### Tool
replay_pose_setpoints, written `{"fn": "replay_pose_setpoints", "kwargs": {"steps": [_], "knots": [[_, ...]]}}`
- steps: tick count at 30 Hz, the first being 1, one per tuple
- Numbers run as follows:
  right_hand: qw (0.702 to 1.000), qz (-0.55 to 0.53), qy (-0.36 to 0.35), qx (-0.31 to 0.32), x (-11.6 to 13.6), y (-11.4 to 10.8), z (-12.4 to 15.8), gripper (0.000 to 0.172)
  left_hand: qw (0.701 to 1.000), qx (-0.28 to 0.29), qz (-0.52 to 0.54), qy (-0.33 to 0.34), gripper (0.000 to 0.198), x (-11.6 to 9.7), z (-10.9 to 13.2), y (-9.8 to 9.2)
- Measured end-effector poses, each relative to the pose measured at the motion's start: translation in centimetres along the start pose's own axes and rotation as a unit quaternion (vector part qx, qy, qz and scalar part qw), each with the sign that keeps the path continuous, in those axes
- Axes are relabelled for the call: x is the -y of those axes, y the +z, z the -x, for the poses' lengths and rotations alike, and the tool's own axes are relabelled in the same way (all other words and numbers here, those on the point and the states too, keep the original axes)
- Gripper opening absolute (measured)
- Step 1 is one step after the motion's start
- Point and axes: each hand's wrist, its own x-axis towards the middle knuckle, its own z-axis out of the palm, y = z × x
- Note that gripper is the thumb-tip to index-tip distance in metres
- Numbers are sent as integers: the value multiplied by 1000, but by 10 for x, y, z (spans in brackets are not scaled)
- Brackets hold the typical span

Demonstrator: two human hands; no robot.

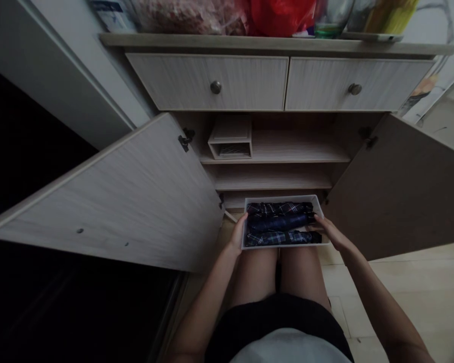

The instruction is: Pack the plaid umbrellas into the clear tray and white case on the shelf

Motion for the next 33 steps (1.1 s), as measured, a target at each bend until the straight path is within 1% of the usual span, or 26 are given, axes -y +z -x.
{"fn": "replay_pose_setpoints", "kwargs": {"steps": [2, 4, 6, 8, 11, 14, 18, 21, 24, 26, 29, 31, 33], "knots": [[1000, 3, -5, 9, 2, -3, 8, 63, 1000, -10, -25, 6, 50, -11, -7, -5], [1000, 19, -5, 11, 0, -6, 21, 64, 996, -31, -61, 48, 48, -25, -17, -8], [999, 32, 14, 10, -6, -7, 35, 68, 990, -54, -102, 77, 45, -39, -27, -10], [999, 22, 30, 16, -14, -5, 46, 72, 987, -44, -139, 71, 45, -47, -37, -9], [1000, -18, 23, 6, -24, 1, 53, 74, 983, 3, -180, 43, 52, -50, -46, -8], [999, -39, 7, -24, -31, 6, 51, 72, 981, 21, -189, 37, 59, -48, -50, -9], [994, -91, 2, -64, -38, 16, 50, 69, 980, 24, -196, 30, 62, -48, -54, -9], [981, -139, -3, -135, -47, 30, 55, 70, 976, -2, -205, 72, 63, -49, -56, -6], [971, -140, -27, -192, -50, 38, 54, 66, 970, -43, -208, 119, 62, -47, -49, -3], [969, -126, -43, -210, -44, 35, 47, 65, 970, -58, -208, 114, 61, -43, -38, -2], [966, -106, -49, -230, -26, 20, 26, 69, 975, -54, -195, 94, 61, -34, -12, -3], [970, -86, -42, -223, -9, 7, 9, 70, 977, -53, -187, 91, 62, -24, 8, -3], [979, -65, -33, -192, 8, -4, -11, 67, 977, -56, -185, 86, 64, -12, 26, -2]]}}
